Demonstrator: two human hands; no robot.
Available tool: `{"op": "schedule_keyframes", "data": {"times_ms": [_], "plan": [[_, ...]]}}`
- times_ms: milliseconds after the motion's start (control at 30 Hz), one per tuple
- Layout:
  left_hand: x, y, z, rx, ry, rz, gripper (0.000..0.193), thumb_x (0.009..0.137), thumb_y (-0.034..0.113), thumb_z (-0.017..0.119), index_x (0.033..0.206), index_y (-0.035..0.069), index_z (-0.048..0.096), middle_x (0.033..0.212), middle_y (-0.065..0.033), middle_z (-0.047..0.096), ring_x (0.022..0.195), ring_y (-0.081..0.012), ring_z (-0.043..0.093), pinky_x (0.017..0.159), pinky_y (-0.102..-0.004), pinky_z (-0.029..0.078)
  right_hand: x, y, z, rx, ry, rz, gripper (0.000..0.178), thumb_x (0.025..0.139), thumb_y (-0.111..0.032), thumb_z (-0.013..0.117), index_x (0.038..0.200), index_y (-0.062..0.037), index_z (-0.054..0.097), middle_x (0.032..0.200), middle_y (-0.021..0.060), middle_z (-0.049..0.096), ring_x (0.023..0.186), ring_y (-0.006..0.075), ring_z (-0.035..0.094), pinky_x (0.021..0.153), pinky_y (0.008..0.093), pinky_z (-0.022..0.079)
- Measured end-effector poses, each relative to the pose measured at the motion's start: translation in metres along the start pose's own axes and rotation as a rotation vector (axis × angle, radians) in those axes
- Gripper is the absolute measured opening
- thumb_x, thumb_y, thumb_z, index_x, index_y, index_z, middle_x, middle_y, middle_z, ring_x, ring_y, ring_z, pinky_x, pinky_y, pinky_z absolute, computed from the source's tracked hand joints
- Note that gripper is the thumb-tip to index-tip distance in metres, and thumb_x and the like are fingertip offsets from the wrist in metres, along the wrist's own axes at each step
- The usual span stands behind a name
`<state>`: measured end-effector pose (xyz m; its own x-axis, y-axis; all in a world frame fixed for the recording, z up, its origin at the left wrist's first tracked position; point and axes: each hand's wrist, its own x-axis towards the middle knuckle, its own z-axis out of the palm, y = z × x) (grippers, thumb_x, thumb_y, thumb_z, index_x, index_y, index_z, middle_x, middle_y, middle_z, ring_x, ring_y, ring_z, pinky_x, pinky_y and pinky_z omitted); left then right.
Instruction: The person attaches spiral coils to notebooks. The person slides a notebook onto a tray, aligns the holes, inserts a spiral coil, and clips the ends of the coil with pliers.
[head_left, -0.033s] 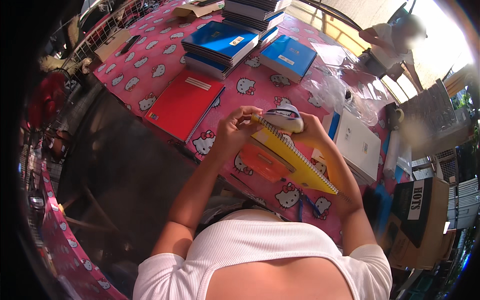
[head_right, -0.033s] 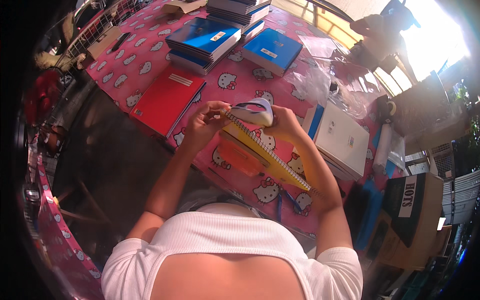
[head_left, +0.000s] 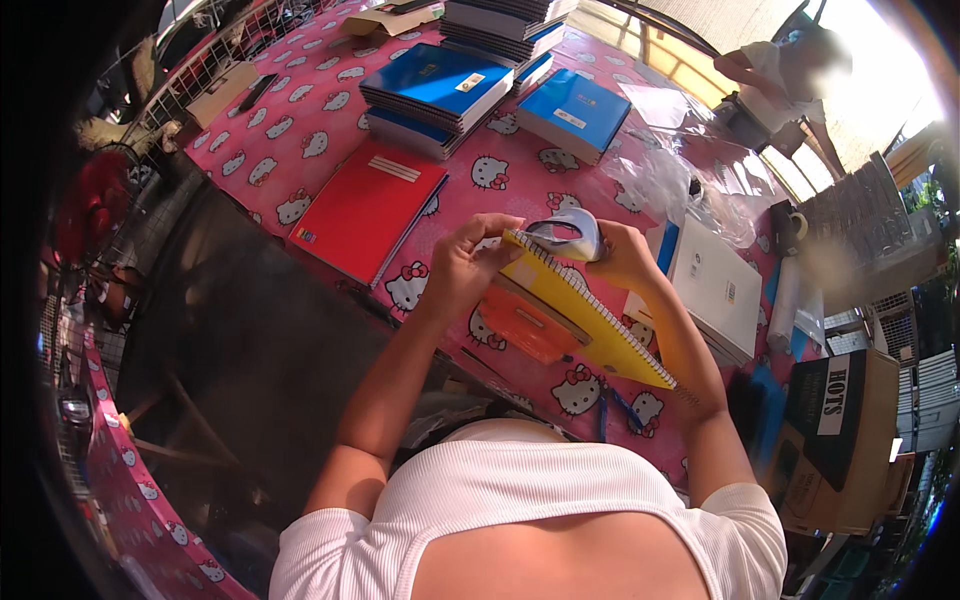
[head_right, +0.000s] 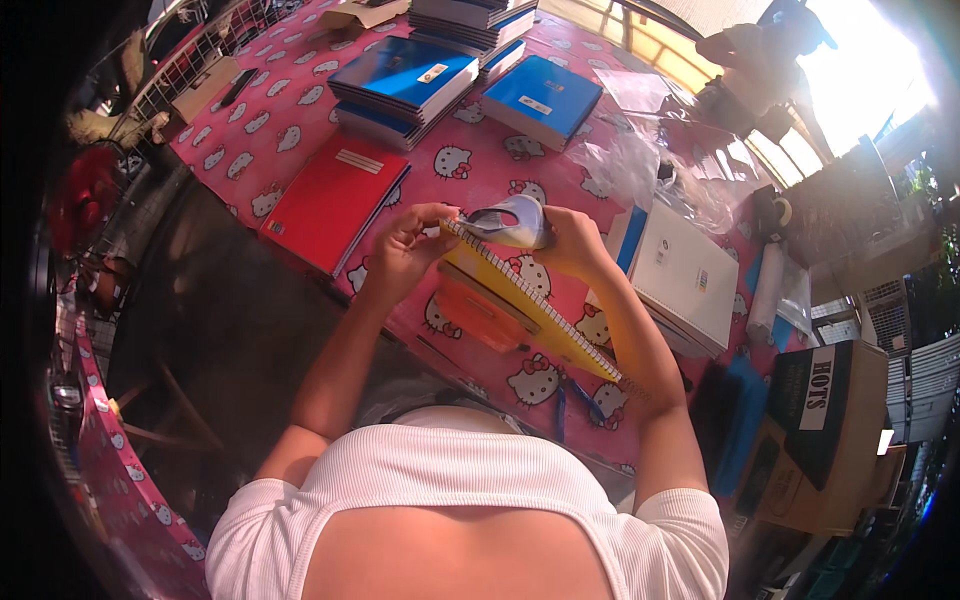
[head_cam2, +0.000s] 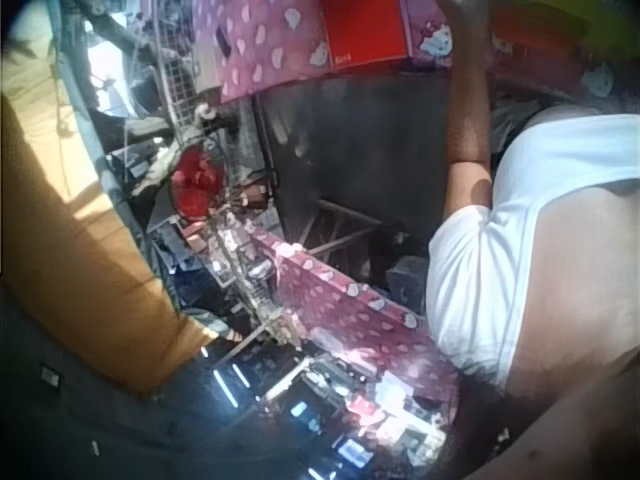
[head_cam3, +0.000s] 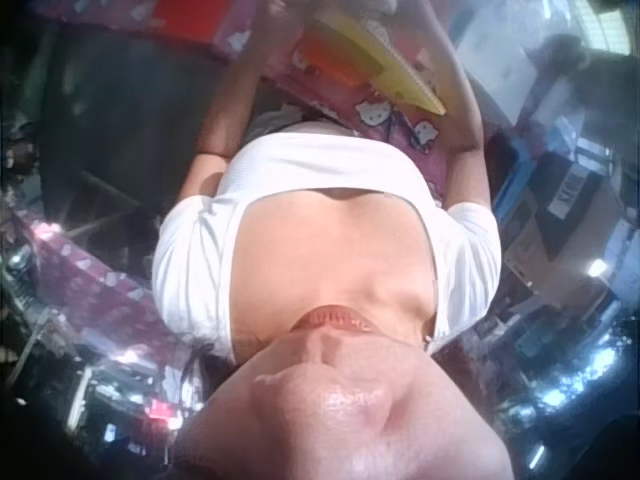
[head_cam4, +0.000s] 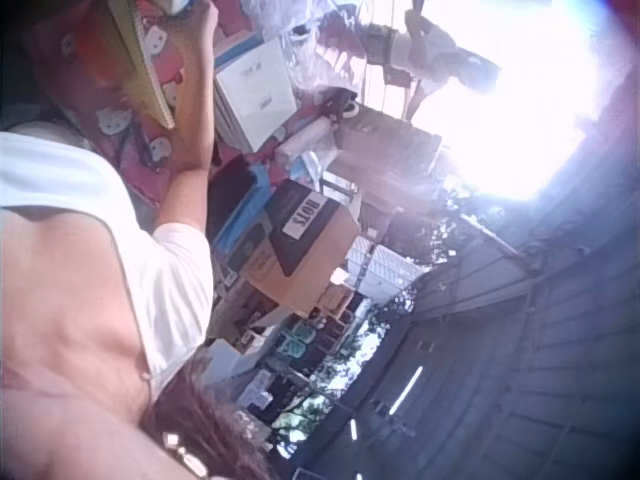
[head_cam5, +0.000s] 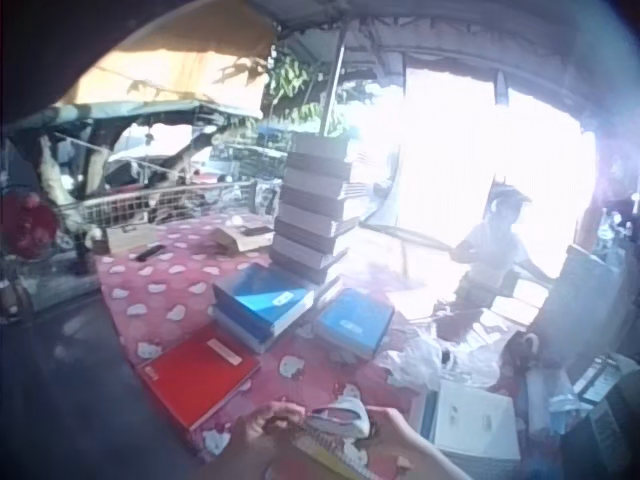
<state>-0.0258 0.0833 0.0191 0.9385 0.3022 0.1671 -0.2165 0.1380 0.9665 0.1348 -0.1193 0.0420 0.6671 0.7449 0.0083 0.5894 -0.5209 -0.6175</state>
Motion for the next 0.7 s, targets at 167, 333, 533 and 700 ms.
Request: {"op": "schedule_keyframes", "data": {"times_ms": [167, 333, 533, 700], "plan": [[0.006, 0.002, -0.001, 0.044, 0.071, 0.128, 0.035, 0.081, -0.012, 0.065, 0.112, 0.005, 0.069, 0.105, -0.0058, 0.068, 0.096, -0.0111, 0.063, 0.084, -0.0250, 0.052, 0.000, 0.009, 0.018, 0.397, -0.011, -0.103, 0.046, 0.062, -0.011, 0.079, 0.104, -0.0009, 0.064, 0.093, 0.0122, 0.069, 0.087, 0.0209, 0.066, 0.077, 0.0332, 0.051], [0.007, 0.019, -0.005, -0.091, -0.047, 0.044, 0.023, 0.085, 0.000, 0.068, 0.108, 0.003, 0.068, 0.098, -0.0030, 0.066, 0.092, -0.0093, 0.061, 0.083, -0.0245, 0.050, -0.041, 0.063, 0.046, 0.471, 0.339, 0.113, 0.051, 0.072, -0.017, 0.080, 0.115, 0.0002, 0.058, 0.102, 0.0125, 0.067, 0.089, 0.0258, 0.066, 0.080, 0.0356, 0.051], [0.031, -0.007, -0.019, -0.236, -0.222, 0.032, 0.016, 0.084, 0.005, 0.070, 0.100, 0.003, 0.068, 0.101, -0.0063, 0.068, 0.092, -0.0120, 0.062, 0.087, -0.0274, 0.049, -0.218, 0.059, 0.087, -0.233, 0.276, 0.191, 0.054, 0.076, -0.026, 0.076, 0.121, -0.0042, 0.056, 0.113, 0.0138, 0.061, 0.104, 0.0306, 0.059, 0.085, 0.0420, 0.048], [0.051, -0.007, -0.009, -0.279, -0.285, 0.013, 0.016, 0.084, 0.003, 0.071, 0.099, 0.000, 0.067, 0.104, -0.0093, 0.069, 0.095, -0.0129, 0.063, 0.085, -0.0260, 0.050, -0.261, -0.023, 0.145, -0.673, 0.455, 0.551, 0.051, 0.082, -0.025, 0.069, 0.125, -0.0047, 0.051, 0.113, 0.0201, 0.056, 0.101, 0.0368, 0.055, 0.089, 0.0481, 0.042]]}}
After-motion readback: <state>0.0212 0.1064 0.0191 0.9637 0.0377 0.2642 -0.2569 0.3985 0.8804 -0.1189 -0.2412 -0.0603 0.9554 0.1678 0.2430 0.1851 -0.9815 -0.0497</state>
